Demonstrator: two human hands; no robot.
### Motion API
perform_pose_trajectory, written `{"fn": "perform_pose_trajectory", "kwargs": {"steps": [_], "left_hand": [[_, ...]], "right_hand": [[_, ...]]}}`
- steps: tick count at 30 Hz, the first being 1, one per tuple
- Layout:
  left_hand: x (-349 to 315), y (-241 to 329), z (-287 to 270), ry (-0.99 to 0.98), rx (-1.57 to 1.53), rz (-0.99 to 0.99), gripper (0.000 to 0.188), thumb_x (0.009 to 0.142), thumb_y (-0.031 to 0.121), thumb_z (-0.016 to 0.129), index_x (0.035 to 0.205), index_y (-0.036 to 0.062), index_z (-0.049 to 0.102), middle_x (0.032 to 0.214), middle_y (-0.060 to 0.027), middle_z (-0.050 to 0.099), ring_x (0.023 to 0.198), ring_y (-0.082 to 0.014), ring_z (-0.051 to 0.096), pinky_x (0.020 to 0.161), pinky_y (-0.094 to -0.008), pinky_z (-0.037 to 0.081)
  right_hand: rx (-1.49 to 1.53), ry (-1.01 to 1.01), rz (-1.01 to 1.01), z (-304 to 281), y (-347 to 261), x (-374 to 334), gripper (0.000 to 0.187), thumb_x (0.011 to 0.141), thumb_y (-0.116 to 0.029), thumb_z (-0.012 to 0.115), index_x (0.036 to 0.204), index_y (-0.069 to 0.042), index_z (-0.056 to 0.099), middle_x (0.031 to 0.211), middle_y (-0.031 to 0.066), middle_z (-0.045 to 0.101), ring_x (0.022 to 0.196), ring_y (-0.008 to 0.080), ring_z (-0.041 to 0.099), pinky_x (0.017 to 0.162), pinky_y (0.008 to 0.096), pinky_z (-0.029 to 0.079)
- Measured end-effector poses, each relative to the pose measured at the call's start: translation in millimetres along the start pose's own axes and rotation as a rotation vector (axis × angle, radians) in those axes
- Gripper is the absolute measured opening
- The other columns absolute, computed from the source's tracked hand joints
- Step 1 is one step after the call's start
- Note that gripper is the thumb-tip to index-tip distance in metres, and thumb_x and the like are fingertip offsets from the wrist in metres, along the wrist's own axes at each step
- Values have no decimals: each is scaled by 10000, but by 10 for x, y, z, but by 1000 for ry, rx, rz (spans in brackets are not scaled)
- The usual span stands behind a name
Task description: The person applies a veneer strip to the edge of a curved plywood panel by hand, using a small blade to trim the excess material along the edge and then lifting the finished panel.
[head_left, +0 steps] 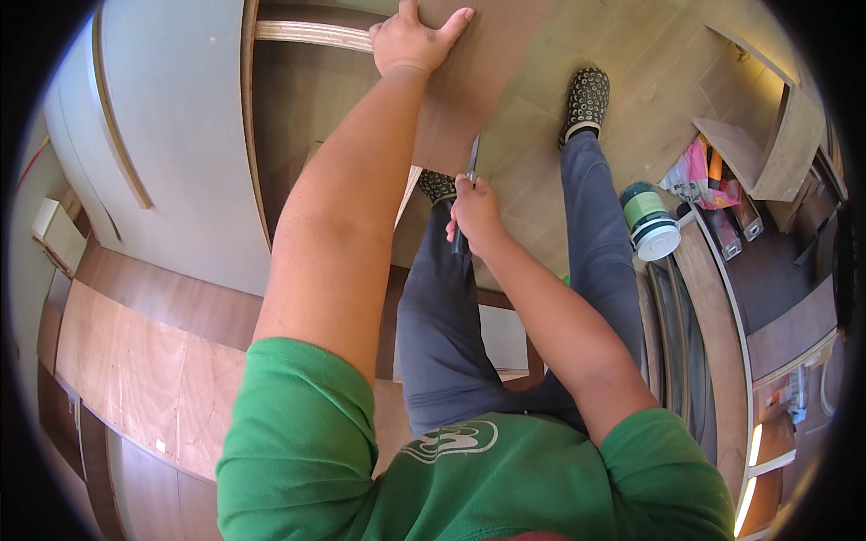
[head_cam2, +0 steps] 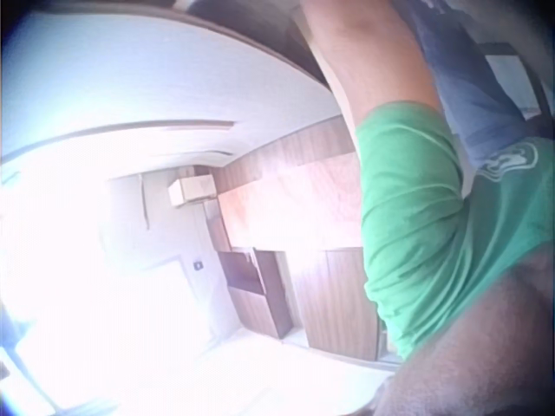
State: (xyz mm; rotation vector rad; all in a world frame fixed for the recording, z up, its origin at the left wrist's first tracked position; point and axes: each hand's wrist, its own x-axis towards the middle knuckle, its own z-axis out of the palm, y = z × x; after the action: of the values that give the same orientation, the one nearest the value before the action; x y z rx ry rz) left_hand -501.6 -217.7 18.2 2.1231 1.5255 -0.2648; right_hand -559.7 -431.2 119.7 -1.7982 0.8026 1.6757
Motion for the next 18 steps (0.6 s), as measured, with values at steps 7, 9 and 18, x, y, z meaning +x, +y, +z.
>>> {"fn": "perform_pose_trajectory", "kwargs": {"steps": [7,9,18], "left_hand": [[6,21,-12,-8,14,18,967,760,787,581,1357,29,516,1082,-277,682,1072,-449,611,980,-485,449],[2,71,4,-21,7,24,964,765,788,572,1358,31,514,1086,-275,682,1068,-449,613,972,-482,452],[-4,30,17,-22,4,25,959,774,786,563,1368,35,510,1107,-271,680,1079,-445,614,990,-471,442]], "right_hand": [[10,-30,8,76,206,193,321,1028,-323,426,914,-23,420,574,95,472,359,225,514,315,373,439],[112,-28,56,77,79,463,320,1031,-321,419,910,-25,422,580,96,473,360,224,516,314,374,436],[-56,22,82,186,477,9,317,1037,-313,425,1033,3,452,595,93,496,373,224,525,318,364,448]]}}
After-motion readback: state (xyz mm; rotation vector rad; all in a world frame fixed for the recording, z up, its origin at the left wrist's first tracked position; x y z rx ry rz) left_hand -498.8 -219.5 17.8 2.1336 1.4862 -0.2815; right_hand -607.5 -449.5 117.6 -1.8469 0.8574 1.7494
